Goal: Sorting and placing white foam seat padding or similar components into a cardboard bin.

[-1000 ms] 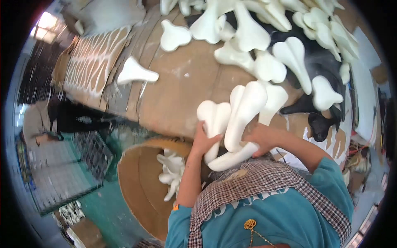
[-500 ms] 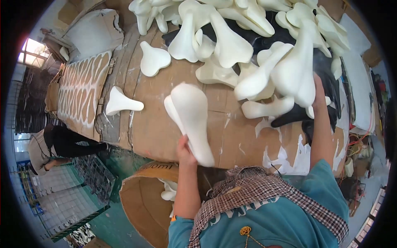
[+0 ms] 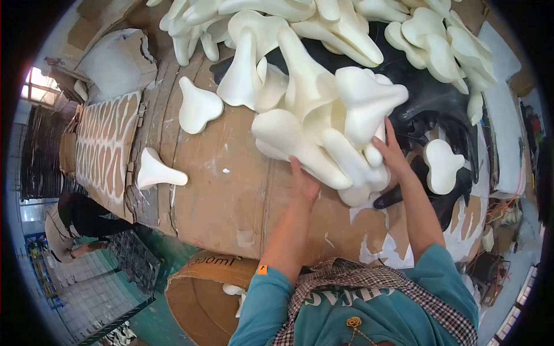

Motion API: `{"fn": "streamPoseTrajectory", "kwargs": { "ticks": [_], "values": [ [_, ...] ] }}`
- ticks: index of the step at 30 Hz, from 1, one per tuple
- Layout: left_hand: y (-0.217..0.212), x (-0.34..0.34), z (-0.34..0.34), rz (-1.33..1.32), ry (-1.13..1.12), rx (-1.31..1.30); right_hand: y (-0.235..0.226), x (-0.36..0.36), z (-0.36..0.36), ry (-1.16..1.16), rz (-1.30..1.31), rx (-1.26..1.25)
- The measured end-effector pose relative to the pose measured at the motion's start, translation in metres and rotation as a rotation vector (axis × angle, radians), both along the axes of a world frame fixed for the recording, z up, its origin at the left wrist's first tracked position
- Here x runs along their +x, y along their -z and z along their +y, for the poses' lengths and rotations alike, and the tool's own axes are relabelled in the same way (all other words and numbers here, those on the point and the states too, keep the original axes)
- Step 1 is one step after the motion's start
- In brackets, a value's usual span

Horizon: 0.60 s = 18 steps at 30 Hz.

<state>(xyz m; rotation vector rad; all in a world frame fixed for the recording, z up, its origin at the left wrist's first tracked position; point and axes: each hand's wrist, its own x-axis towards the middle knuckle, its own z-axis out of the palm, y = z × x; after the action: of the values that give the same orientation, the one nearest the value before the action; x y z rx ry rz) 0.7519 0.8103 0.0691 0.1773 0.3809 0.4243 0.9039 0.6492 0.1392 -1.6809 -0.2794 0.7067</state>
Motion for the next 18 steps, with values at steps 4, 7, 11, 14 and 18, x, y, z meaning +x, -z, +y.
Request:
{"fn": "streamPoseTrajectory", "kwargs": {
  "ticks": [4, 7, 11, 14, 18],
  "values": [
    [-0.015, 0.011, -0.001, 0.141, -0.046, -0.049, 0.006, -0.024, 0.006, 0.001, -0.173, 0.021],
    [-0.034, -0.013, -0.005, -0.043, 0.042, 0.114, -0.001, -0.059, 0.007, 0.008, -0.162, 0.105],
    [-0.054, -0.052, 0.001, 0.035, 0.112, 0.202, 0.002, -0.113, -0.001, 0.121, 0.02, 0.282],
    [-0.085, -0.081, -0.012, 0.102, 0.07, 0.231, 0.024, -0.14, -0.024, 0.091, -0.125, 0.009],
    [-0.136, -0.148, -0.019, 0.152, -0.13, 0.411, -0.059, -0.189, -0.002, -0.071, -0.399, 0.099]
  ]
}}
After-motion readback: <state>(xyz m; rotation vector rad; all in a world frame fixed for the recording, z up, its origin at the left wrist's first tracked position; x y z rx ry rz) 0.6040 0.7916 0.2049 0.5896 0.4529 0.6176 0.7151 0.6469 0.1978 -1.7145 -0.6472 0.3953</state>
